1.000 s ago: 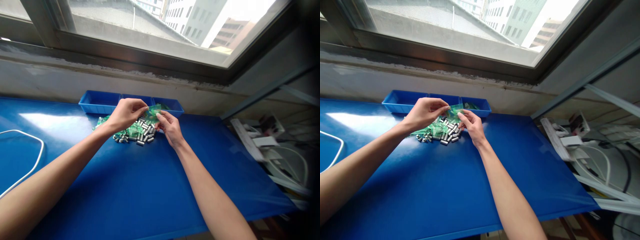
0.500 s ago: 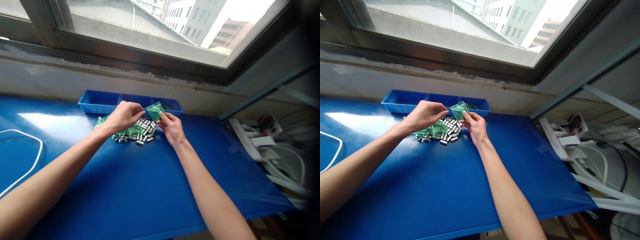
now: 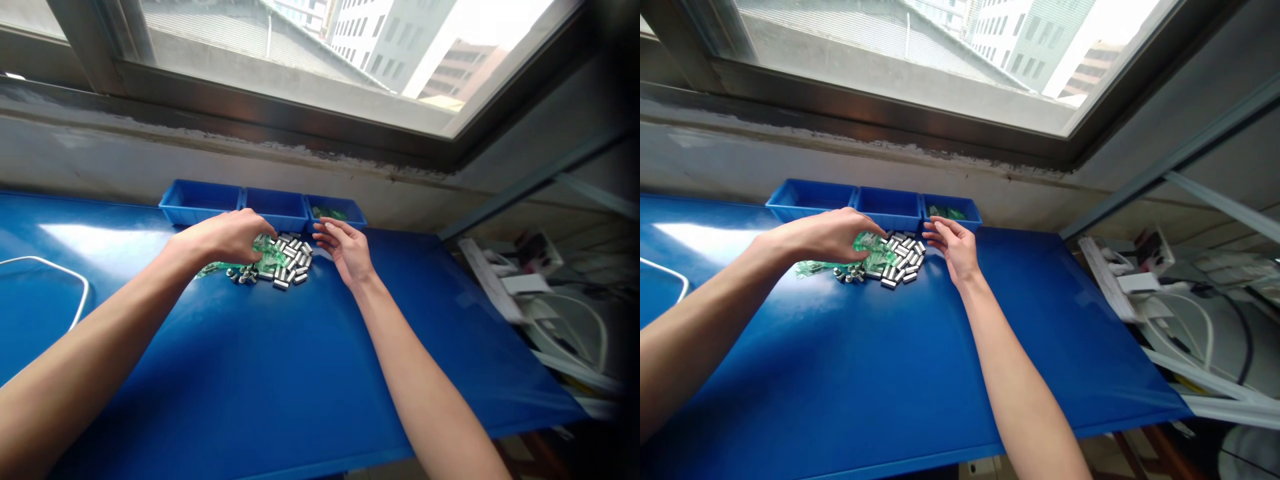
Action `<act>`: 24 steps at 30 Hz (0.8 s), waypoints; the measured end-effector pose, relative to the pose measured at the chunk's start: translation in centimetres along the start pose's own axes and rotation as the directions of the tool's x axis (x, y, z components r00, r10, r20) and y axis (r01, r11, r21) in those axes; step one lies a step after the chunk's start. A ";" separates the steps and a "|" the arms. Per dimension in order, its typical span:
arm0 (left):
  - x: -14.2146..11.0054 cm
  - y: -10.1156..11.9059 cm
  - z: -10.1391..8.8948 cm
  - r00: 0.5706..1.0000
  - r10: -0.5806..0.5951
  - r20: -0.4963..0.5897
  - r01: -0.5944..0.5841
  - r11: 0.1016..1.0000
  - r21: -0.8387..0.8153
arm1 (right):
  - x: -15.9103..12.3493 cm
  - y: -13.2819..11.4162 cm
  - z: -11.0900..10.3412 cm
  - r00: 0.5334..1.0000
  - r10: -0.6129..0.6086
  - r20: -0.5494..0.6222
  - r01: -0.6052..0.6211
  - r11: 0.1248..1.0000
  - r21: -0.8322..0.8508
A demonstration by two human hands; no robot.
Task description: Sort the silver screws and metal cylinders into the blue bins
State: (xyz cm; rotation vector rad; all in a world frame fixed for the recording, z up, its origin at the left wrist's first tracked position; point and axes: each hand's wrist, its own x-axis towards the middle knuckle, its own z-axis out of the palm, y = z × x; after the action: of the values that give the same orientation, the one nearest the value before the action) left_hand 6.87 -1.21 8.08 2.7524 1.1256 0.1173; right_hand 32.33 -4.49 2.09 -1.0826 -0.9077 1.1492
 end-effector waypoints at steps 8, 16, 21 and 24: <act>0.4 0.2 0.0 0.999 -0.007 0.044 0.005 0.999 0.053 | -1.6 0.7 1.4 0.988 0.005 0.152 0.013 0.993 -0.117; 0.7 1.4 0.1 0.998 -0.015 -0.068 0.026 0.986 0.163 | -1.7 0.8 1.6 0.988 -0.001 0.154 0.016 0.995 -0.096; 0.9 1.8 -0.4 0.980 -0.039 -0.194 0.071 0.984 0.161 | -1.7 0.6 1.6 0.990 -0.020 0.141 0.031 0.996 -0.078; 0.9 1.9 -0.5 0.953 -0.038 -0.301 0.042 0.999 0.006 | -1.6 0.8 1.4 0.992 -0.025 0.125 0.036 0.996 -0.084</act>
State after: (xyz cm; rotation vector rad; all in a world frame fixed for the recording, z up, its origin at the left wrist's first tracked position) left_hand 8.77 -1.83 8.95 2.7857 1.2540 0.5433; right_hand 30.46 -5.74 1.67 -1.0718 -1.0756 1.1709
